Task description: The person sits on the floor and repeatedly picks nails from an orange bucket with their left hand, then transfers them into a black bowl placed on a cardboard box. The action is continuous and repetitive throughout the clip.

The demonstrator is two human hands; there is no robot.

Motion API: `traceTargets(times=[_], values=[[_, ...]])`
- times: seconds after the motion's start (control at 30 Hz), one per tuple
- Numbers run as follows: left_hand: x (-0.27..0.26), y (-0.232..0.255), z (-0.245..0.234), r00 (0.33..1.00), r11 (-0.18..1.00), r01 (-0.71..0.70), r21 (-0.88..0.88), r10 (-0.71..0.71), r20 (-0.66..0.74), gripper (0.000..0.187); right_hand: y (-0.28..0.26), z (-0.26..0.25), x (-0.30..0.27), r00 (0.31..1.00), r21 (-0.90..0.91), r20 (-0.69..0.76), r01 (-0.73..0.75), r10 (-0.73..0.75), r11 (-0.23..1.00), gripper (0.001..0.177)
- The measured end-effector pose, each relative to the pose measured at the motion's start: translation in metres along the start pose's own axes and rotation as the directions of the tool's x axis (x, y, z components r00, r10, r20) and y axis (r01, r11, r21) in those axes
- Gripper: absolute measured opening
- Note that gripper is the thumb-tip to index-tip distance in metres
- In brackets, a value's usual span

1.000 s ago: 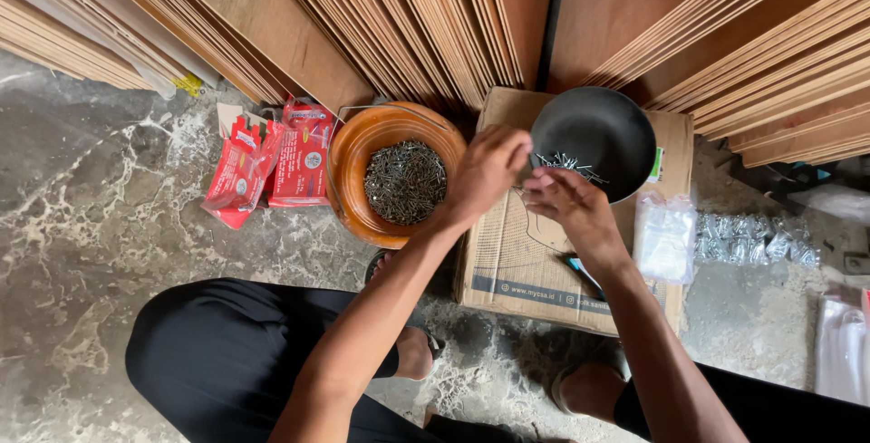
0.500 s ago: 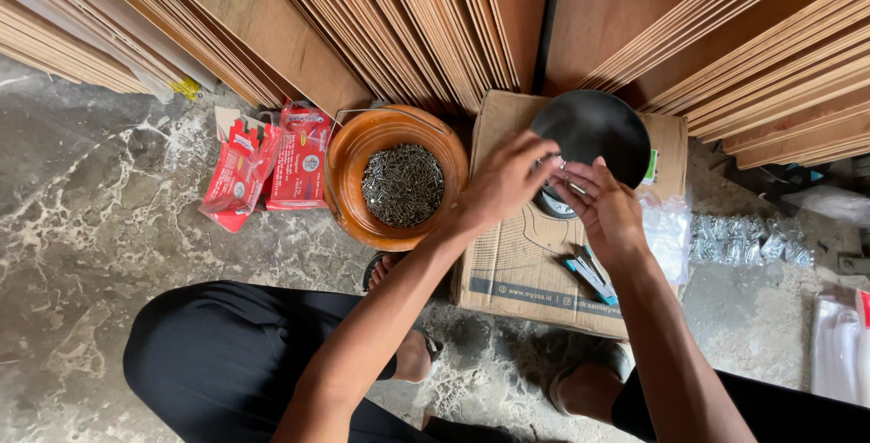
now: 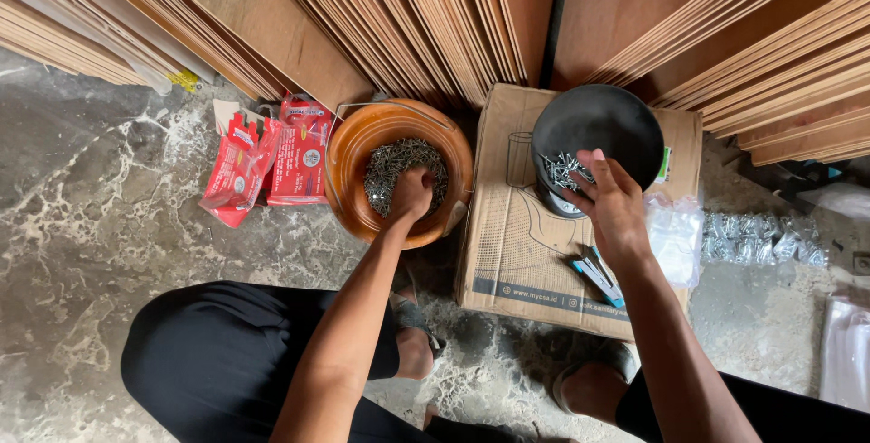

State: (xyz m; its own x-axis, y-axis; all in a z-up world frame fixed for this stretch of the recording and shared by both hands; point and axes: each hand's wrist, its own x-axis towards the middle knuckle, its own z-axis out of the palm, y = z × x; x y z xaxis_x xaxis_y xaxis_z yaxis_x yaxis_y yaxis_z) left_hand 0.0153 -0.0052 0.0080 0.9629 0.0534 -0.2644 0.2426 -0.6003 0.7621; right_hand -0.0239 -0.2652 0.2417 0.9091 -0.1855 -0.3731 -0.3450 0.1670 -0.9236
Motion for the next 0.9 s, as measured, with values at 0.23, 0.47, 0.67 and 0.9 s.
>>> traceTargets(times=[0.23,0.47,0.67,0.9], values=[[-0.006,-0.027,0.007,0.984,0.965,0.091,0.248,-0.126,0.128,0.023,0.003,0.008,-0.004,0.984,-0.06,0.154,0.105,-0.095,0.993,0.024],[-0.058,0.045,-0.037,0.96,0.98,0.094,0.177,-0.136,0.243,0.03,0.032,0.015,-0.003,0.935,-0.111,0.351,0.091,-0.046,0.99,0.019],[-0.038,0.013,-0.021,0.944,0.968,0.233,-0.089,-0.204,0.26,0.038,0.041,0.02,-0.006,0.909,-0.221,0.415,0.065,0.033,0.973,0.02],[-0.021,-0.039,0.001,0.938,0.917,-0.337,0.213,0.306,0.164,0.023,0.044,0.025,-0.007,0.891,-0.31,0.439,0.025,0.12,0.95,0.021]])
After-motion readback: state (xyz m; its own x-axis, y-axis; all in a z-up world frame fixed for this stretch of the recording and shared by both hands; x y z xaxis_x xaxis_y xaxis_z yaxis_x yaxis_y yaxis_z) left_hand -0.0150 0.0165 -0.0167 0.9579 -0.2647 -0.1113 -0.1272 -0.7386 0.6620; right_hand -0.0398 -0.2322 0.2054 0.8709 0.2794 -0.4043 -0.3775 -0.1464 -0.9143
